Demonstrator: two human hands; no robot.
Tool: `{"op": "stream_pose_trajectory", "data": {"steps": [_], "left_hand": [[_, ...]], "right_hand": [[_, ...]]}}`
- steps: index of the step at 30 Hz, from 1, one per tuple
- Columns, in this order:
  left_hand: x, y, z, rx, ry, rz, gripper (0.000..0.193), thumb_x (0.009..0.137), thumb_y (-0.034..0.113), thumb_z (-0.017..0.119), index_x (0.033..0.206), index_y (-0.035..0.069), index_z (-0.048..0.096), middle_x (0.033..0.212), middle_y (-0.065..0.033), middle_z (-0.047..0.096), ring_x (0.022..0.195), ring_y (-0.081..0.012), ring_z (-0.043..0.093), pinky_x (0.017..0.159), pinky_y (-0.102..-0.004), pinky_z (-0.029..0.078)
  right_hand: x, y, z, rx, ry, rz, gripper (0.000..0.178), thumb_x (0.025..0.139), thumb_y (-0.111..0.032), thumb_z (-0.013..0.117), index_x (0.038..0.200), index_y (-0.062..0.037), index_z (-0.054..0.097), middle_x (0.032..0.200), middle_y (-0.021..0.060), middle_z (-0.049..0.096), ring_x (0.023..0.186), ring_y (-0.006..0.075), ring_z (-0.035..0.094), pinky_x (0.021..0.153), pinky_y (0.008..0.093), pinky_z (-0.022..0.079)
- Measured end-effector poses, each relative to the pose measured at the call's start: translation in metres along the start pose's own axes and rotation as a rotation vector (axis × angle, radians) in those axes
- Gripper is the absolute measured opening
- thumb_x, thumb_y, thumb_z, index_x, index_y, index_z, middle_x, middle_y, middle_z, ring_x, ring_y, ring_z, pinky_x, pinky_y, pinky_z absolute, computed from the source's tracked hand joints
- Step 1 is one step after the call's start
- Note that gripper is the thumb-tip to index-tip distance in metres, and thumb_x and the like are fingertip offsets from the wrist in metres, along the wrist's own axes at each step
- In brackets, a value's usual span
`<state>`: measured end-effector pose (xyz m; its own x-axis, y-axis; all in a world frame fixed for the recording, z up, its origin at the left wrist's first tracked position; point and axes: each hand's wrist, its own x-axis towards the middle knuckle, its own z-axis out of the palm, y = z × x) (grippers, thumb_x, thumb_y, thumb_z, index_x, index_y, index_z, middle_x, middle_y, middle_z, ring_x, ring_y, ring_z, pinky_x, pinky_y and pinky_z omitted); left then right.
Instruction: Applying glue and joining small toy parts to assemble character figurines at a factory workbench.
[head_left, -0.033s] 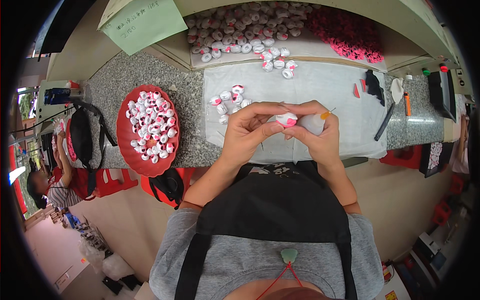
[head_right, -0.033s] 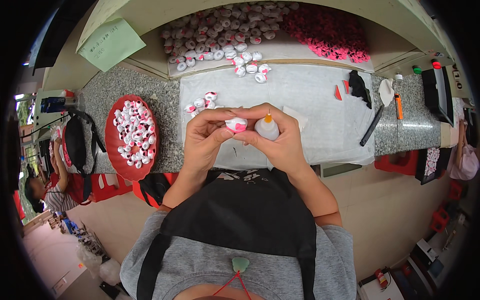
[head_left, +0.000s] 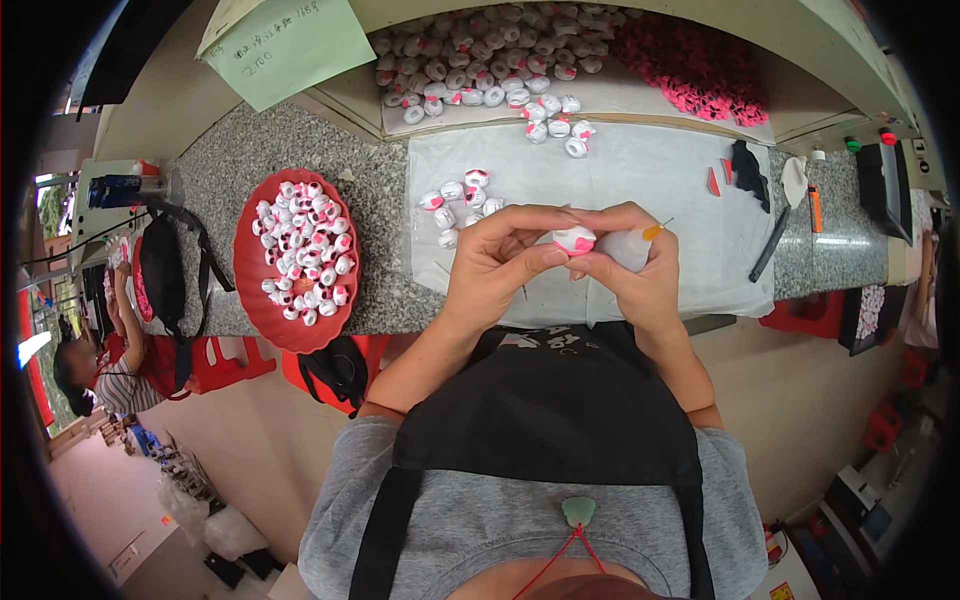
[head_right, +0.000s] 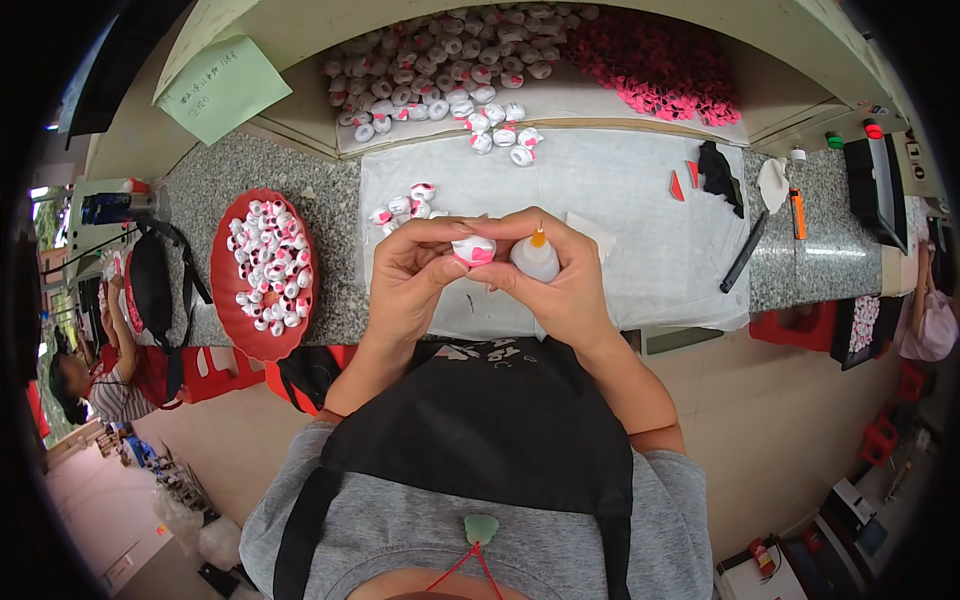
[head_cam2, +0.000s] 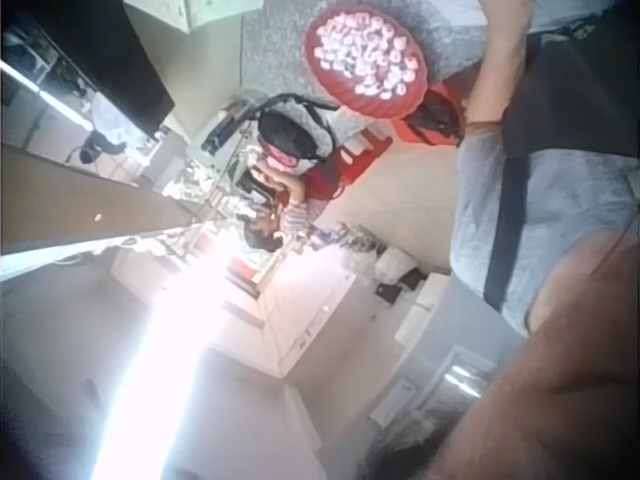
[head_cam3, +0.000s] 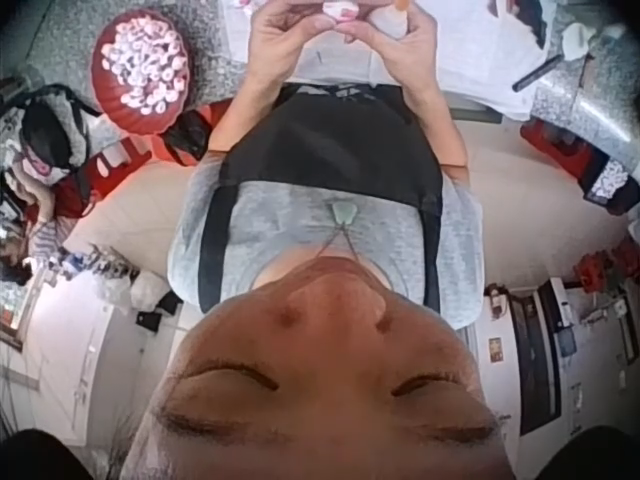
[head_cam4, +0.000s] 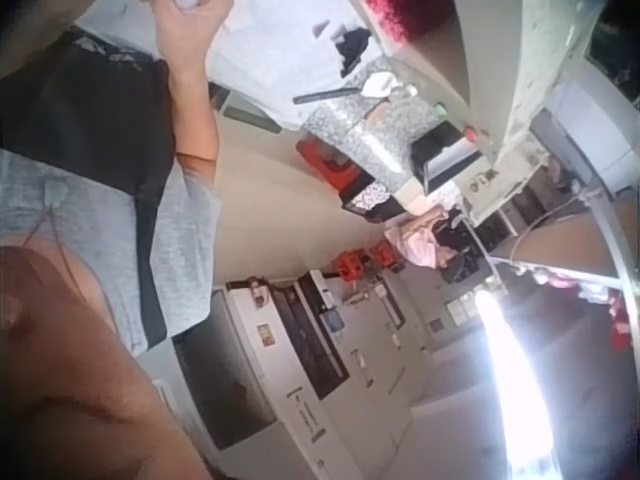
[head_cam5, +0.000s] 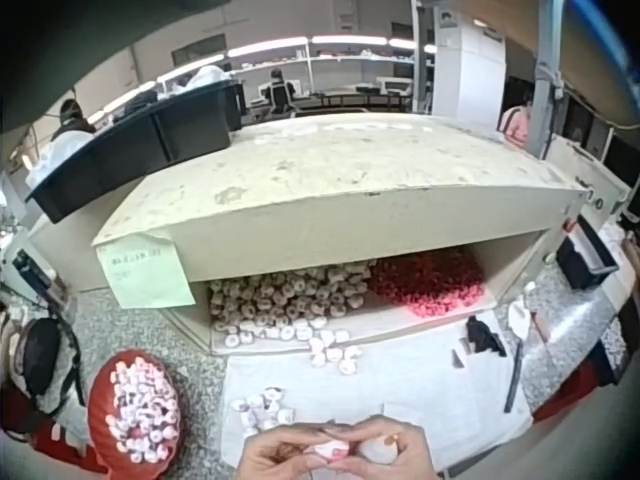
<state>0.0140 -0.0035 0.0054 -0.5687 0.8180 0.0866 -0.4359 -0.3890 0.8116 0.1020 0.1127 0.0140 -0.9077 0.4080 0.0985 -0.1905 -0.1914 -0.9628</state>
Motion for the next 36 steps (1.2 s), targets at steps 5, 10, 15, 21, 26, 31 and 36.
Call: {"op": "stream_pose_trajectory", "data": {"steps": [5, 10, 15, 21, 26, 31, 36], "left_hand": [[0.001, -0.007, -0.002, 0.13, -0.059, 0.174, 0.021, 0.072, -0.002, 0.053, 0.093, -0.003, 0.051, 0.094, -0.0118, 0.053, 0.09, -0.0175, 0.05, 0.093, -0.0354, 0.027], [0.001, -0.006, 0.002, 0.18, -0.079, 0.254, 0.02, 0.073, -0.001, 0.052, 0.093, -0.003, 0.05, 0.093, -0.0114, 0.054, 0.09, -0.0167, 0.05, 0.095, -0.0367, 0.024], [0.0, 0.001, 0.01, 0.146, 0.008, 0.072, 0.024, 0.073, -0.002, 0.052, 0.097, -0.003, 0.048, 0.093, -0.0115, 0.053, 0.093, -0.0168, 0.049, 0.094, -0.0352, 0.026], [-0.004, -0.003, 0.011, 0.122, 0.085, 0.063, 0.025, 0.073, -0.004, 0.052, 0.097, -0.003, 0.049, 0.092, -0.0108, 0.053, 0.093, -0.0157, 0.049, 0.093, -0.034, 0.027], [-0.002, -0.008, 0.008, 0.202, 0.032, 0.175, 0.024, 0.072, -0.004, 0.053, 0.096, -0.003, 0.05, 0.091, -0.0096, 0.054, 0.091, -0.0148, 0.049, 0.093, -0.0345, 0.028], [-0.004, -0.008, 0.011, 0.196, 0.075, 0.148, 0.023, 0.071, -0.004, 0.053, 0.094, -0.003, 0.05, 0.091, -0.009, 0.054, 0.09, -0.0143, 0.05, 0.094, -0.0348, 0.027], [-0.005, -0.011, 0.01, 0.223, 0.037, 0.2, 0.023, 0.071, -0.003, 0.053, 0.094, -0.002, 0.05, 0.091, -0.0089, 0.054, 0.092, -0.0143, 0.049, 0.094, -0.034, 0.027]], "right_hand": [[-0.003, -0.001, 0.0, 0.085, 0.017, 0.021, 0.024, 0.064, 0.002, 0.063, 0.086, 0.0015, 0.054, 0.07, 0.0043, 0.053, 0.059, 0.008, 0.049, 0.054, 0.0204, 0.042], [-0.003, -0.002, 0.0, 0.141, 0.016, 0.002, 0.023, 0.064, 0.002, 0.063, 0.086, 0.0027, 0.054, 0.068, 0.0049, 0.052, 0.058, 0.0091, 0.05, 0.053, 0.0209, 0.042], [-0.001, -0.004, -0.004, 0.135, 0.017, 0.056, 0.024, 0.065, 0.002, 0.06, 0.088, 0.0041, 0.052, 0.071, 0.0092, 0.053, 0.056, 0.0125, 0.052, 0.051, 0.0224, 0.043], [0.0, -0.008, 0.0, 0.127, 0.021, 0.096, 0.024, 0.066, 0.003, 0.055, 0.089, 0.0051, 0.05, 0.073, 0.0117, 0.054, 0.056, 0.0145, 0.052, 0.05, 0.0237, 0.044], [-0.004, -0.003, -0.002, 0.161, 0.014, 0.067, 0.024, 0.066, 0.001, 0.055, 0.089, 0.0047, 0.05, 0.072, 0.0107, 0.053, 0.055, 0.0139, 0.052, 0.05, 0.0234, 0.043], [-0.003, 0.0, -0.002, 0.212, 0.039, 0.138, 0.024, 0.066, -0.001, 0.055, 0.089, 0.0043, 0.05, 0.07, 0.0105, 0.053, 0.052, 0.0138, 0.051, 0.048, 0.0243, 0.043], [-0.006, 0.001, -0.002, 0.281, 0.026, 0.146, 0.024, 0.066, -0.002, 0.055, 0.089, 0.0038, 0.05, 0.071, 0.0106, 0.053, 0.053, 0.0138, 0.05, 0.048, 0.0247, 0.042]]}}
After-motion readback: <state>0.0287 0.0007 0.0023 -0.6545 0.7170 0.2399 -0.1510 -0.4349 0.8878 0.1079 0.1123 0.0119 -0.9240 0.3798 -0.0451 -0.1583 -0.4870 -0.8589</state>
